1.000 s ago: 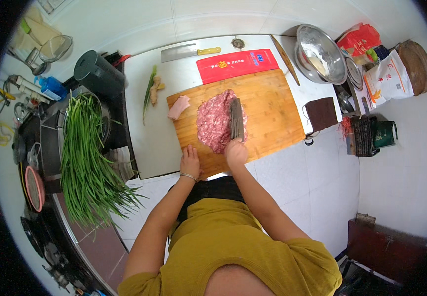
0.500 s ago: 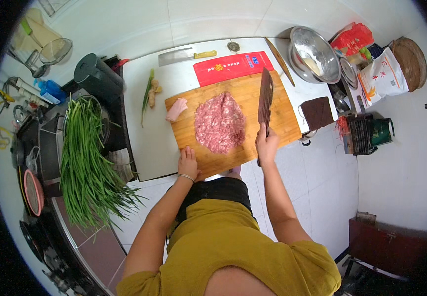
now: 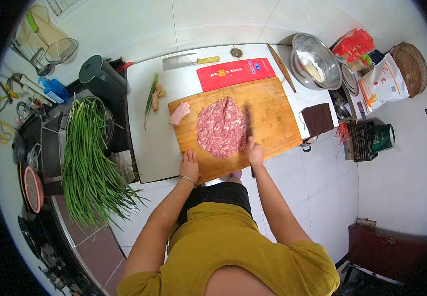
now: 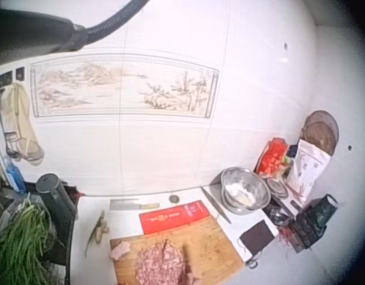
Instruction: The person uses a cleaver to repeatedly chop and mince a pile of ground meat on a wooden cutting board. The person holds the meat in place with the left hand while chopping with the right hand, occasionally repositioning the meat pile.
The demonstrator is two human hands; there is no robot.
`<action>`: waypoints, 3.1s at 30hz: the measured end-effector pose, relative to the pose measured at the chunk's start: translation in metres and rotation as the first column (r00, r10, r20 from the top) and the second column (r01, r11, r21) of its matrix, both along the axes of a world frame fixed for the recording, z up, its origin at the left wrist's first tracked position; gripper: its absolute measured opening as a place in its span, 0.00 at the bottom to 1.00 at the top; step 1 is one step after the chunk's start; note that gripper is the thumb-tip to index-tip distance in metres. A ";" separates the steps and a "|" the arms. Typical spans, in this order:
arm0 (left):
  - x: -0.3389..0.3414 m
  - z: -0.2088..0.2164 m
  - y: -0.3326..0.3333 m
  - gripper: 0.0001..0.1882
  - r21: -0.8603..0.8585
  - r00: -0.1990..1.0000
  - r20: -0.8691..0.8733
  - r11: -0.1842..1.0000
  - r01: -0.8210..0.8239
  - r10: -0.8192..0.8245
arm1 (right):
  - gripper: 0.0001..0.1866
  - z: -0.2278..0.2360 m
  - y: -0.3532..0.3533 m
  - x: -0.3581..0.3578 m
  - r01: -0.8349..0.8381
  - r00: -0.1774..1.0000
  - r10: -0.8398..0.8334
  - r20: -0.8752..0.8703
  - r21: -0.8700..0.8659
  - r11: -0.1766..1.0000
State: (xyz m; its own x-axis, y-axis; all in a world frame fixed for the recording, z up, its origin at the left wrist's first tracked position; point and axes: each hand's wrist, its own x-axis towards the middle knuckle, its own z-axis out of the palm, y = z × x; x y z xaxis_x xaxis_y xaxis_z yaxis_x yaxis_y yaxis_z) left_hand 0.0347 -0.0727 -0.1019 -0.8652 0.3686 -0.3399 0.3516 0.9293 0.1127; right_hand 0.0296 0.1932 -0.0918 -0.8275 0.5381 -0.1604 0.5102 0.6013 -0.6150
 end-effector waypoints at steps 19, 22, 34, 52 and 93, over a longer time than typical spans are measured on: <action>0.001 -0.039 0.006 0.37 -0.152 0.997 -0.074 0.988 0.001 -0.013 | 0.31 0.081 0.009 -0.023 0.002 0.974 -0.042 -0.222 -0.178 0.984; -0.005 -0.015 0.011 0.38 -0.178 0.999 -0.019 0.984 0.023 -0.027 | 0.31 -0.015 0.007 -0.004 0.046 0.984 -0.041 -0.176 0.024 0.999; -0.008 -0.011 0.009 0.38 -0.138 0.999 0.045 0.990 0.032 -0.026 | 0.37 -0.020 0.003 -0.011 -0.007 1.000 0.008 -0.013 0.072 0.997; -0.008 0.014 0.009 0.32 -0.183 0.997 0.048 0.980 0.075 -0.067 | 0.33 0.110 -0.007 -0.035 -0.022 0.998 0.006 -0.063 -0.255 0.967; 0.001 -0.058 0.000 0.48 -0.154 0.986 -0.128 0.985 0.082 -0.103 | 0.33 0.076 -0.011 -0.034 -0.100 0.992 0.109 0.059 -0.148 0.984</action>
